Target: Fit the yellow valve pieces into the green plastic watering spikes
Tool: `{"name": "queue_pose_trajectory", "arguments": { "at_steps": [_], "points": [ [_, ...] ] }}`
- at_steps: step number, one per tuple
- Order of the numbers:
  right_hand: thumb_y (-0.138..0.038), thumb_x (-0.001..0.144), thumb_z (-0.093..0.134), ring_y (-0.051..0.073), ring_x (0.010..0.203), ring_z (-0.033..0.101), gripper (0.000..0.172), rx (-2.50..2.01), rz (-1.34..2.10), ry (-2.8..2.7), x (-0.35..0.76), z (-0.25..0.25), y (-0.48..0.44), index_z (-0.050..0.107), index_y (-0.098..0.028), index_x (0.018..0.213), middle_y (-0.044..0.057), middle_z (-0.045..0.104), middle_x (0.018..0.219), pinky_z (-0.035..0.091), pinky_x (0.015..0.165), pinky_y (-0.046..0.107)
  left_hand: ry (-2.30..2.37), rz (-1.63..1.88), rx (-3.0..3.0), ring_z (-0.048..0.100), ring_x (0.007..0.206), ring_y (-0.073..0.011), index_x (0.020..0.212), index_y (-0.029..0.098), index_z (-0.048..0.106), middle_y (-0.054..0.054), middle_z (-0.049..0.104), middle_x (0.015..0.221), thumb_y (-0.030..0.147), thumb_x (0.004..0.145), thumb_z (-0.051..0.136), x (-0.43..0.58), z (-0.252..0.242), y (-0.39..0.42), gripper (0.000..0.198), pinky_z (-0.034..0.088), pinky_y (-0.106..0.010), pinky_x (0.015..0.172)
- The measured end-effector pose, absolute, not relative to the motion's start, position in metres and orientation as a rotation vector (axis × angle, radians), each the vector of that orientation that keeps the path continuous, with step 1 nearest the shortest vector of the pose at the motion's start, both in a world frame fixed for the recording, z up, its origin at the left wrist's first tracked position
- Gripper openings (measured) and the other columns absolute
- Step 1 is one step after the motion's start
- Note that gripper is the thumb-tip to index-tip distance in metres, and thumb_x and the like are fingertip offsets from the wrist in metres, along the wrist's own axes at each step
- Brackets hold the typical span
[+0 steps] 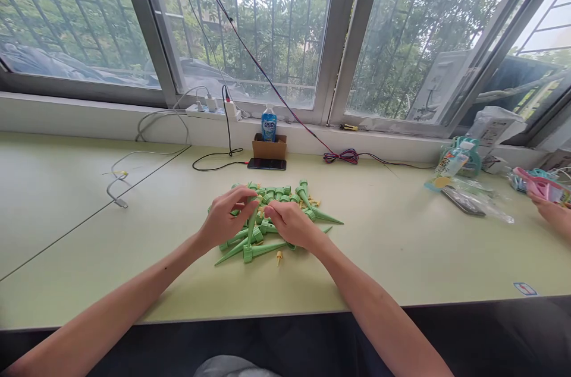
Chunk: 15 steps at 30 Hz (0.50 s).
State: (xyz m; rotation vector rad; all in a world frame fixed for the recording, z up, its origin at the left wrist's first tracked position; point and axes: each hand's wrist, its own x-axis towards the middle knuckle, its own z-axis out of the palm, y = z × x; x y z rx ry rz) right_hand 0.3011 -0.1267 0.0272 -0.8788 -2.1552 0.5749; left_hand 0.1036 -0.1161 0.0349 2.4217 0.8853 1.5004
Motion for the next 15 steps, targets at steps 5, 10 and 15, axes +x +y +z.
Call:
{"name": "queue_pose_trajectory", "arguments": {
  "at_steps": [5, 10, 15],
  "points": [
    [-0.038, 0.103, 0.034, 0.012, 0.056, 0.041, 0.037, -0.884, 0.523, -2.136, 0.3004, 0.0308, -0.1285, 0.050, -0.020, 0.076, -0.003, 0.047, 0.061, 0.036, 0.059, 0.025, 0.894, 1.498, 2.413, 0.054, 0.061, -0.0085, 0.091, 0.019, 0.059, -0.001, 0.058, 0.082, 0.028, 0.093, 0.054, 0.1036, 0.0360, -0.1166, 0.010, 0.053, -0.018, 0.054],
    [-0.040, 0.101, 0.039, 0.013, 0.055, 0.043, 0.027, -0.912, 0.573, -2.072, 0.2999, 0.0317, -0.1284, 0.052, -0.021, 0.087, -0.003, 0.049, 0.063, 0.036, 0.057, 0.025, 0.890, 1.483, 2.408, 0.054, 0.062, -0.0089, 0.092, 0.019, 0.059, -0.002, 0.057, 0.082, 0.030, 0.094, 0.053, 0.1032, 0.0350, -0.1155, 0.013, 0.053, -0.019, 0.054],
    [-0.041, 0.101, 0.039, 0.013, 0.054, 0.044, 0.026, -0.921, 0.609, -2.045, 0.2997, 0.0290, -0.1274, 0.048, -0.022, 0.086, -0.004, 0.049, 0.063, 0.035, 0.055, 0.025, 0.880, 1.486, 2.407, 0.053, 0.063, -0.0092, 0.093, 0.019, 0.059, -0.002, 0.056, 0.082, 0.028, 0.094, 0.054, 0.1030, 0.0333, -0.1143, 0.010, 0.053, -0.019, 0.055]
  ]
}}
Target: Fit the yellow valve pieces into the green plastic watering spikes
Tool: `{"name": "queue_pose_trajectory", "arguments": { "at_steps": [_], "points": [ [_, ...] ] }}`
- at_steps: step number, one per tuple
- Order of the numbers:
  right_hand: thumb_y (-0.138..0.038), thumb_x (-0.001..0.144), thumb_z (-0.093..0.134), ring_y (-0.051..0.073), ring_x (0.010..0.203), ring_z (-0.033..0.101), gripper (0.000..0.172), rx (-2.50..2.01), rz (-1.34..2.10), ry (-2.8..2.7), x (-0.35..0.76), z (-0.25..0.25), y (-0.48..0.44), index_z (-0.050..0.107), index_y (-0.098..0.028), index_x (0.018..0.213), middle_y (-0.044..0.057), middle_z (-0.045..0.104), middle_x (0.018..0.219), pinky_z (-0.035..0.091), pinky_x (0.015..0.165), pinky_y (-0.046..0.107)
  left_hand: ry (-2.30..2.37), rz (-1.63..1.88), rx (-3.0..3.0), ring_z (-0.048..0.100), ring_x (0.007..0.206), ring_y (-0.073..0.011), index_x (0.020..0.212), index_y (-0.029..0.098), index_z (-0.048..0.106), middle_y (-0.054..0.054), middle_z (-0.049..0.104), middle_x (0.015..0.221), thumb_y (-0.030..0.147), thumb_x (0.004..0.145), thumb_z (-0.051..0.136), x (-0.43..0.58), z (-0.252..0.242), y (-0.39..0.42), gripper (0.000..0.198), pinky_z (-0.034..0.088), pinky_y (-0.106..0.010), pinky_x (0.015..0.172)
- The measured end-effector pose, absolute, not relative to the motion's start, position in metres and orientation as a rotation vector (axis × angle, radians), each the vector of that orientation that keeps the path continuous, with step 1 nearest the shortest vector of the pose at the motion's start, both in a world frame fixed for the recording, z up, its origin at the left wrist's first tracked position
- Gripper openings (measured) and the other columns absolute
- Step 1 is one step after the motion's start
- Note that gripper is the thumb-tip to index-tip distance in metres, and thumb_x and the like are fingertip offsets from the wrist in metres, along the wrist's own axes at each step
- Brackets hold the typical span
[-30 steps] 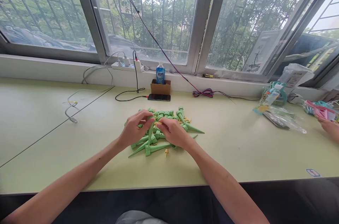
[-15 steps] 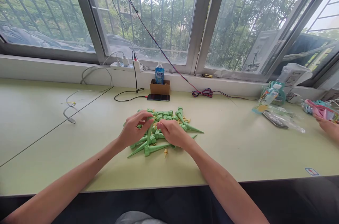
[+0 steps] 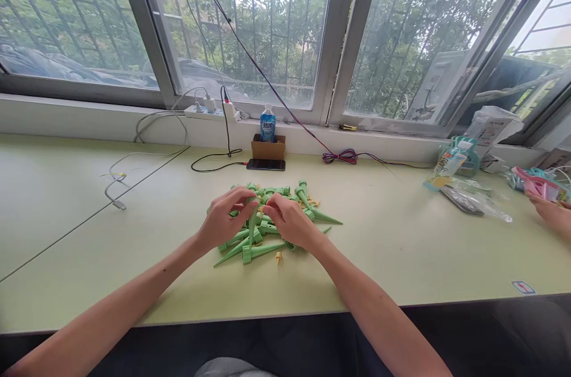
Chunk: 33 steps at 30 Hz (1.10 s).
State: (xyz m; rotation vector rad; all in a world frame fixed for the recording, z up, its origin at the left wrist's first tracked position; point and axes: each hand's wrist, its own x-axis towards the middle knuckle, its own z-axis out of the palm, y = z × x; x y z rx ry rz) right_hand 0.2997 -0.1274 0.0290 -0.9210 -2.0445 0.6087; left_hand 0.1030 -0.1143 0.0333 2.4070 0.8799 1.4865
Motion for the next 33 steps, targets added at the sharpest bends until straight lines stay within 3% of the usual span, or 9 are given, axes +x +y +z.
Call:
{"name": "queue_pose_trajectory", "arguments": {
  "at_steps": [7, 14, 25, 33],
  "points": [
    [-0.040, 0.102, 0.036, 0.012, 0.054, 0.042, 0.031, -0.926, 0.556, -2.077, 0.3006, 0.0297, -0.1278, 0.047, -0.021, 0.081, -0.004, 0.049, 0.061, 0.035, 0.057, 0.025, 0.887, 1.487, 2.417, 0.052, 0.064, -0.0094, 0.093, 0.019, 0.059, -0.001, 0.056, 0.081, 0.026, 0.093, 0.055, 0.1038, 0.0335, -0.1150, 0.007, 0.053, -0.019, 0.056],
    [-0.038, 0.099, 0.043, 0.012, 0.058, 0.041, 0.023, -0.883, 0.597, -2.090, 0.2996, 0.0303, -0.1286, 0.049, -0.020, 0.087, -0.002, 0.052, 0.071, 0.036, 0.057, 0.025, 0.912, 1.493, 2.419, 0.052, 0.063, -0.0088, 0.093, 0.019, 0.058, 0.000, 0.056, 0.082, 0.026, 0.093, 0.055, 0.1030, 0.0341, -0.1149, 0.008, 0.052, -0.019, 0.056],
    [-0.037, 0.102, 0.035, 0.011, 0.055, 0.036, 0.034, -0.912, 0.544, -2.129, 0.3007, 0.0302, -0.1276, 0.044, -0.020, 0.075, -0.004, 0.041, 0.060, 0.030, 0.056, 0.024, 0.866, 1.489, 2.439, 0.052, 0.064, -0.0079, 0.092, 0.018, 0.057, 0.000, 0.054, 0.081, 0.023, 0.094, 0.055, 0.1041, 0.0362, -0.1169, 0.005, 0.052, -0.017, 0.056],
    [-0.036, 0.099, 0.044, 0.010, 0.057, 0.030, 0.033, -0.906, 0.524, -2.140, 0.2990, 0.0287, -0.1267, 0.037, -0.020, 0.071, -0.005, 0.039, 0.063, 0.028, 0.055, 0.023, 0.883, 1.499, 2.446, 0.051, 0.063, -0.0075, 0.093, 0.018, 0.057, 0.000, 0.055, 0.082, 0.023, 0.094, 0.055, 0.1038, 0.0356, -0.1162, 0.005, 0.052, -0.017, 0.056]
  ]
}}
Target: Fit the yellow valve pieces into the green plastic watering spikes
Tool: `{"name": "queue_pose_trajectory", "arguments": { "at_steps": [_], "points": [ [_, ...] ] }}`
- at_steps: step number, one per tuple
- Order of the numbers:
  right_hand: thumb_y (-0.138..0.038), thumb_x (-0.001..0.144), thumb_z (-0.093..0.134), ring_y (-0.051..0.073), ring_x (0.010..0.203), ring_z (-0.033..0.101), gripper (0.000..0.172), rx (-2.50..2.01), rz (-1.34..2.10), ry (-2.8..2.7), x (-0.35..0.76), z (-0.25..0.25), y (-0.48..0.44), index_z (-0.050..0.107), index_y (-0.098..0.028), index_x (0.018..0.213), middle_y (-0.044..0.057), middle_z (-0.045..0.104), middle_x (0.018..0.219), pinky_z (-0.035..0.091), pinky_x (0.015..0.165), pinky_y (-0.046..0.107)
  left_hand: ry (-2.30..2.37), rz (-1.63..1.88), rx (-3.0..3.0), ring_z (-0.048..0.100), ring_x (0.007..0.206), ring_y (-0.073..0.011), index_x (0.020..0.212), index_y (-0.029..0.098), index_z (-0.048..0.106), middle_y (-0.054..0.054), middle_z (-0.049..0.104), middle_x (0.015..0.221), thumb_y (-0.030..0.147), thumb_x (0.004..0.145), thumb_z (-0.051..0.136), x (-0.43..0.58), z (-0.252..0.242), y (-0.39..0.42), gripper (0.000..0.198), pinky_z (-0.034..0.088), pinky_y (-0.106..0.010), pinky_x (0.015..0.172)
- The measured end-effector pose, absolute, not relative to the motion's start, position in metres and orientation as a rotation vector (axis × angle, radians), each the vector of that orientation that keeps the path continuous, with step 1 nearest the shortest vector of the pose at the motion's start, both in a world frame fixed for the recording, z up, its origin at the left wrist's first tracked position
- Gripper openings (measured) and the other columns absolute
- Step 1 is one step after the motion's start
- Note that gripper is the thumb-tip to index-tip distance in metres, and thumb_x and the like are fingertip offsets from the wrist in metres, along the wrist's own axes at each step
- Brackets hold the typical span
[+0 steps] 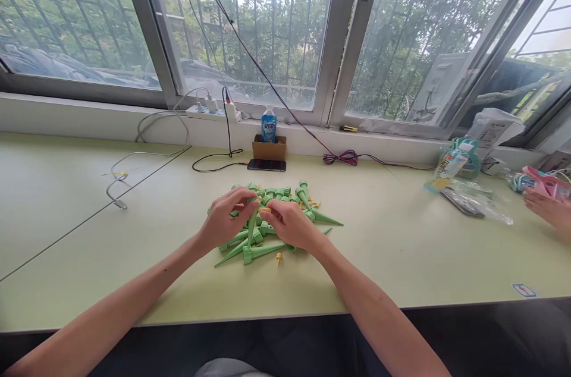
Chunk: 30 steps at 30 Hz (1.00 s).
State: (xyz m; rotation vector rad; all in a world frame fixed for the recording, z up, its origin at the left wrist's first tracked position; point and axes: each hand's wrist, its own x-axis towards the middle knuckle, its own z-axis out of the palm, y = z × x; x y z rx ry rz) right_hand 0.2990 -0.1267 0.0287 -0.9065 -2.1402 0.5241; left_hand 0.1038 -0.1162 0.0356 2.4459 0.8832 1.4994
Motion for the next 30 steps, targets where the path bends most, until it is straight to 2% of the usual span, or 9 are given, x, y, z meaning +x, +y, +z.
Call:
{"name": "queue_pose_trajectory", "arguments": {
  "at_steps": [5, 10, 14, 17, 30],
  "points": [
    [-0.036, 0.101, 0.040, 0.010, 0.056, 0.028, 0.036, -0.900, 0.491, -2.146, 0.2995, 0.0277, -0.1260, 0.034, -0.020, 0.069, -0.005, 0.035, 0.060, 0.025, 0.055, 0.024, 0.883, 1.496, 2.452, 0.051, 0.063, -0.0076, 0.093, 0.018, 0.057, -0.001, 0.055, 0.082, 0.023, 0.094, 0.054, 0.1038, 0.0363, -0.1168, 0.006, 0.051, -0.017, 0.055],
    [-0.039, 0.102, 0.036, 0.011, 0.055, 0.031, 0.037, -0.909, 0.509, -2.155, 0.2995, 0.0284, -0.1263, 0.041, -0.020, 0.070, -0.005, 0.037, 0.059, 0.026, 0.055, 0.025, 0.871, 1.484, 2.457, 0.052, 0.064, -0.0080, 0.093, 0.018, 0.057, 0.000, 0.055, 0.081, 0.023, 0.094, 0.054, 0.1034, 0.0357, -0.1163, 0.005, 0.051, -0.017, 0.056],
    [-0.040, 0.100, 0.041, 0.011, 0.055, 0.036, 0.027, -0.920, 0.551, -2.127, 0.2994, 0.0281, -0.1273, 0.051, -0.019, 0.087, -0.005, 0.044, 0.062, 0.031, 0.057, 0.024, 0.886, 1.497, 2.442, 0.052, 0.063, -0.0075, 0.093, 0.018, 0.058, 0.000, 0.055, 0.082, 0.022, 0.093, 0.055, 0.1037, 0.0354, -0.1160, 0.005, 0.051, -0.017, 0.056],
    [-0.039, 0.098, 0.046, 0.011, 0.056, 0.039, 0.020, -0.918, 0.577, -2.101, 0.2997, 0.0276, -0.1275, 0.051, -0.020, 0.096, -0.005, 0.048, 0.065, 0.034, 0.058, 0.024, 0.887, 1.506, 2.426, 0.051, 0.062, -0.0075, 0.093, 0.018, 0.057, 0.000, 0.055, 0.082, 0.023, 0.093, 0.055, 0.1038, 0.0354, -0.1161, 0.005, 0.051, -0.017, 0.055],
    [-0.038, 0.101, 0.040, 0.010, 0.054, 0.031, 0.027, -0.900, 0.592, -2.100, 0.2997, 0.0265, -0.1265, 0.044, -0.021, 0.080, -0.006, 0.040, 0.060, 0.029, 0.054, 0.023, 0.860, 1.504, 2.446, 0.050, 0.063, -0.0078, 0.093, 0.019, 0.057, 0.000, 0.053, 0.081, 0.022, 0.094, 0.055, 0.1035, 0.0356, -0.1164, 0.004, 0.051, -0.017, 0.054]
  ]
}}
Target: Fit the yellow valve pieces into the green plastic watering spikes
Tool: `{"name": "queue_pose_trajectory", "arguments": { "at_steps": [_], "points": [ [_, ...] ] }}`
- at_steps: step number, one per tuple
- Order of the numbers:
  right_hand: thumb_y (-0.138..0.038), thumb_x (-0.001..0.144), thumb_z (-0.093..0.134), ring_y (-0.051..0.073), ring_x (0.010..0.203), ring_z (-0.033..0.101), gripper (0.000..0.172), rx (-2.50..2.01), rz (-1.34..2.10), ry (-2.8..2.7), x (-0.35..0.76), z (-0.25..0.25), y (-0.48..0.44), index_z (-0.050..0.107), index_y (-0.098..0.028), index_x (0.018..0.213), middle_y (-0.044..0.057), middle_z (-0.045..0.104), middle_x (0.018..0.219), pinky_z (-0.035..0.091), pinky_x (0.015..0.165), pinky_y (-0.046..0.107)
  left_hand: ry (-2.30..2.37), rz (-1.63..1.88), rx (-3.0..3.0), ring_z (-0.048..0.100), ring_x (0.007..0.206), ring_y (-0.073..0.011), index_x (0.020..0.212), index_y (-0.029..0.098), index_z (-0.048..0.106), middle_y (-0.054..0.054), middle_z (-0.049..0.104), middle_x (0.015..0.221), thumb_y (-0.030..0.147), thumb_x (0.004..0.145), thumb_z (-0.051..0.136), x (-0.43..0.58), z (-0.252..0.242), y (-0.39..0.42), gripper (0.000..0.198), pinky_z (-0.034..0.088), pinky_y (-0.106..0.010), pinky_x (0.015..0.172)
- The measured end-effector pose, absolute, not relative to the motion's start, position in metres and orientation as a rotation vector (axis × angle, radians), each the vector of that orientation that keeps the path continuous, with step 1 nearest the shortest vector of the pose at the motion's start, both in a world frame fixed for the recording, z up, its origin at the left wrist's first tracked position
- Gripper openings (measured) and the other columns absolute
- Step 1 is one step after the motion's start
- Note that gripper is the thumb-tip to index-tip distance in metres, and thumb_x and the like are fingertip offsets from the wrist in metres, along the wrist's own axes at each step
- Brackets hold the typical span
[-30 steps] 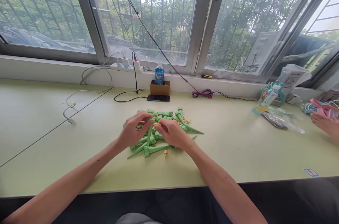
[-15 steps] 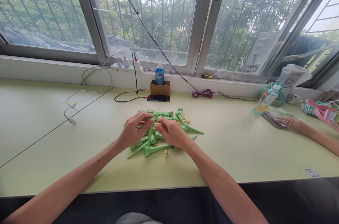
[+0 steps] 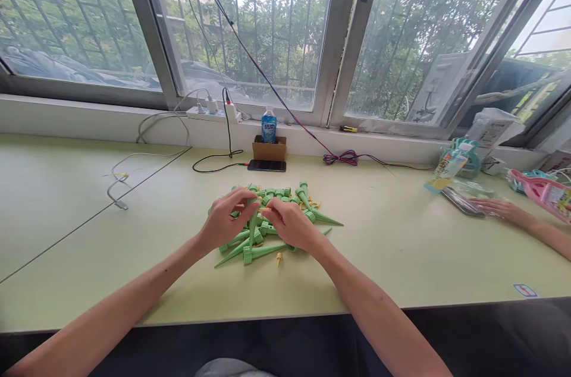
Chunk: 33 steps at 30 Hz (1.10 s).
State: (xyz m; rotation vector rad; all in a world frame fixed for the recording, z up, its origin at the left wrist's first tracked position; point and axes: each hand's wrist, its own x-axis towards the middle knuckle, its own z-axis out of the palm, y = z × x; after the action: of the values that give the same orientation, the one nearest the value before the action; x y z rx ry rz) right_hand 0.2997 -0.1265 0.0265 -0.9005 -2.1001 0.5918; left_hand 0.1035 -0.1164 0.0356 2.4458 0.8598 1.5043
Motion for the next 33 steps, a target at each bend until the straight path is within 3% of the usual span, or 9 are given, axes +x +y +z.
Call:
{"name": "queue_pose_trajectory", "arguments": {
  "at_steps": [8, 21, 24, 28, 33],
  "points": [
    [-0.039, 0.102, 0.037, 0.010, 0.053, 0.028, 0.034, -0.886, 0.547, -2.113, 0.3000, 0.0268, -0.1260, 0.036, -0.021, 0.073, -0.006, 0.035, 0.058, 0.027, 0.054, 0.024, 0.874, 1.494, 2.454, 0.052, 0.062, -0.0078, 0.092, 0.018, 0.057, -0.001, 0.055, 0.081, 0.025, 0.094, 0.054, 0.1036, 0.0363, -0.1174, 0.008, 0.052, -0.018, 0.055],
    [-0.040, 0.103, 0.033, 0.011, 0.052, 0.036, 0.039, -0.915, 0.529, -2.128, 0.3012, 0.0256, -0.1261, 0.050, -0.019, 0.075, -0.005, 0.040, 0.056, 0.031, 0.057, 0.024, 0.861, 1.484, 2.450, 0.054, 0.062, -0.0082, 0.092, 0.018, 0.058, -0.001, 0.056, 0.082, 0.024, 0.094, 0.054, 0.1042, 0.0370, -0.1189, 0.007, 0.052, -0.018, 0.056],
    [-0.041, 0.102, 0.038, 0.011, 0.051, 0.035, 0.034, -0.943, 0.509, -2.108, 0.3003, 0.0274, -0.1264, 0.055, -0.019, 0.083, -0.005, 0.041, 0.056, 0.031, 0.055, 0.024, 0.882, 1.498, 2.432, 0.052, 0.061, -0.0077, 0.092, 0.018, 0.058, -0.001, 0.055, 0.081, 0.024, 0.094, 0.054, 0.1041, 0.0372, -0.1180, 0.007, 0.051, -0.018, 0.055],
    [-0.039, 0.098, 0.047, 0.012, 0.057, 0.047, 0.022, -0.912, 0.533, -2.059, 0.2995, 0.0288, -0.1261, 0.055, -0.019, 0.100, -0.002, 0.055, 0.066, 0.038, 0.059, 0.024, 0.931, 1.535, 2.404, 0.053, 0.063, -0.0090, 0.092, 0.019, 0.059, -0.001, 0.058, 0.082, 0.026, 0.093, 0.055, 0.1034, 0.0372, -0.1161, 0.009, 0.052, -0.020, 0.057],
    [-0.035, 0.097, 0.048, 0.014, 0.064, 0.052, 0.018, -0.895, 0.526, -2.043, 0.2992, 0.0279, -0.1257, 0.057, -0.019, 0.095, 0.002, 0.061, 0.074, 0.042, 0.063, 0.026, 0.940, 1.536, 2.397, 0.054, 0.064, -0.0094, 0.091, 0.019, 0.059, -0.001, 0.059, 0.083, 0.027, 0.093, 0.055, 0.1033, 0.0372, -0.1157, 0.009, 0.052, -0.020, 0.058]
  ]
}}
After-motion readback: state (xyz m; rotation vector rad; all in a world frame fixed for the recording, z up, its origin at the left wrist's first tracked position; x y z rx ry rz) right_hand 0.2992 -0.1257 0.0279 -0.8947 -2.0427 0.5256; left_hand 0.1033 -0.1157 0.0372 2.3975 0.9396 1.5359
